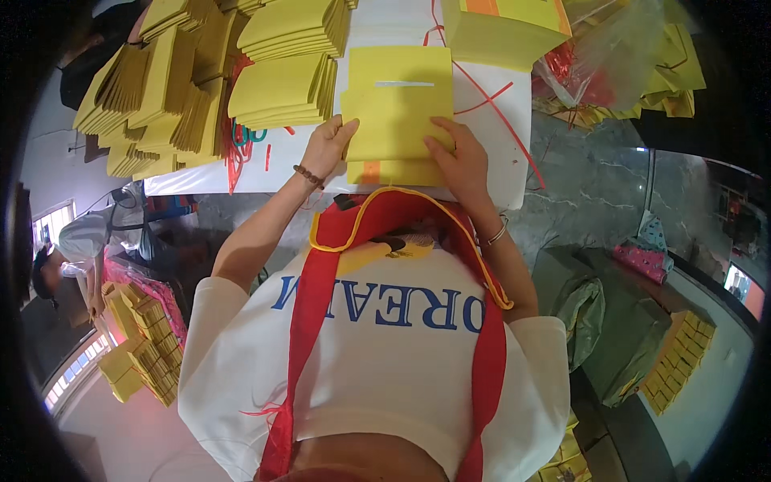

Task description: Folding and stacking yellow sheets of paper with a silver foil center.

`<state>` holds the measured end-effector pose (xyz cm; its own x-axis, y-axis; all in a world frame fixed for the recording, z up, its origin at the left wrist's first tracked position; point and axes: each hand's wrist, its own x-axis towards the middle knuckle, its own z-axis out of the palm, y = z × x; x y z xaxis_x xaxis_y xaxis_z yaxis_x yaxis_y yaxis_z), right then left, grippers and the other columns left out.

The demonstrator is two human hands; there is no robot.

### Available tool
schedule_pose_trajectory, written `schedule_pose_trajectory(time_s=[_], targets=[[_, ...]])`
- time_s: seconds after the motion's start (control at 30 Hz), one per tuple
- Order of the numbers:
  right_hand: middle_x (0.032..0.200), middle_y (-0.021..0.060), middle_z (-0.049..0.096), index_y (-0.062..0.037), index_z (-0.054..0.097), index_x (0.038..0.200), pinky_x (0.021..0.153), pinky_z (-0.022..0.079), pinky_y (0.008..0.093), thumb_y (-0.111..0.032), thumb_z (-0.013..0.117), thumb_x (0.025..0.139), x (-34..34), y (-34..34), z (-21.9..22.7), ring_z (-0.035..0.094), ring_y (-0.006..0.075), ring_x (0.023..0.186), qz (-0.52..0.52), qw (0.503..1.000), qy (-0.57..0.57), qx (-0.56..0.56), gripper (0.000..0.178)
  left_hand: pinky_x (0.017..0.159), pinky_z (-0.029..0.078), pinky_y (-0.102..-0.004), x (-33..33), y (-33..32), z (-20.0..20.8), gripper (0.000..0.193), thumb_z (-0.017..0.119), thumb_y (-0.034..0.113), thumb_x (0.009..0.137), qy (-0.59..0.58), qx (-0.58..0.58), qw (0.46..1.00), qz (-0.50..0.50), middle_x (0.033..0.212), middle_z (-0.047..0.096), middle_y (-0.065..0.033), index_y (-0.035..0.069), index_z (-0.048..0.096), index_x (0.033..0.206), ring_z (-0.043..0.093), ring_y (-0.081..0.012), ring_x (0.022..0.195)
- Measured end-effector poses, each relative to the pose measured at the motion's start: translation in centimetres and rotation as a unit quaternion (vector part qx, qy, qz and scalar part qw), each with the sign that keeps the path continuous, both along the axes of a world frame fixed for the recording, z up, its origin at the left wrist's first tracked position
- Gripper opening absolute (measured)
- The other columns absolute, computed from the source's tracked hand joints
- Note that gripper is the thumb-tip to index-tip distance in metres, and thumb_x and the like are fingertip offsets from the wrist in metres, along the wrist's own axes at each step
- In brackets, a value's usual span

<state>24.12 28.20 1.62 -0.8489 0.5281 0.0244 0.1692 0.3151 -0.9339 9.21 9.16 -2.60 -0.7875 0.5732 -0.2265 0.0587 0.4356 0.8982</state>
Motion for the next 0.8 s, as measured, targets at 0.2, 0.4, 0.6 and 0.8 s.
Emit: schedule_pose_trajectory(time_s=[0.2, 0.4, 0.6, 0.8], targets=[[0.097, 0.0119, 0.064, -0.0066, 0.062, 0.106, 0.069, 0.046, 0.0287, -0.017, 0.065, 0.079, -0.7, 0.4, -1.6, 0.061, 0.0197, 0.081, -0.036, 0.998, -0.047, -0.012, 0.030, 0.046, 0.034, -0.0325, 0.2, 1.0, 1.2, 0.036, 0.053, 0.031, 0.088, -0.016, -0.002, 1.000, 0.027, 0.053, 0.044, -0.0088, 0.000, 0.045, 0.072, 0.040, -0.0148, 0.048], [0.097, 0.0120, 0.064, -0.0070, 0.063, 0.106, 0.072, 0.046, 0.0284, -0.018, 0.065, 0.078, -0.9, 0.4, -1.9, 0.061, 0.0210, 0.084, -0.053, 0.998, -0.039, 0.025, 0.030, 0.046, 0.037, -0.0293, 0.6, 0.8, 2.7, 0.024, 0.057, 0.024, 0.087, -0.094, 0.041, 0.992, 0.078, 0.058, 0.053, -0.0073, 0.001, 0.049, 0.088, 0.049, -0.0126, 0.050], [0.099, 0.0139, 0.064, -0.0061, 0.063, 0.105, 0.078, 0.047, 0.0305, -0.017, 0.065, 0.077, -1.1, 0.7, -2.0, 0.062, 0.0244, 0.090, -0.051, 0.995, -0.071, -0.046, 0.030, 0.044, 0.039, -0.0313, 2.0, -0.6, 5.2, 0.022, 0.056, 0.016, 0.085, 0.104, 0.007, 0.993, 0.051, 0.055, 0.054, -0.0083, 0.004, 0.049, 0.101, 0.051, -0.0202, 0.047], [0.100, 0.0141, 0.064, -0.0055, 0.063, 0.105, 0.080, 0.047, 0.0307, -0.016, 0.064, 0.077, -1.4, 0.7, -1.6, 0.062, 0.0249, 0.091, -0.048, 0.995, -0.088, -0.024, 0.030, 0.080, 0.041, -0.0383, 2.2, 2.4, 7.8, 0.028, 0.062, 0.013, 0.077, 0.406, -0.014, 0.897, -0.176, 0.097, 0.059, -0.0115, 0.004, 0.057, 0.103, 0.055, -0.0275, 0.094]])
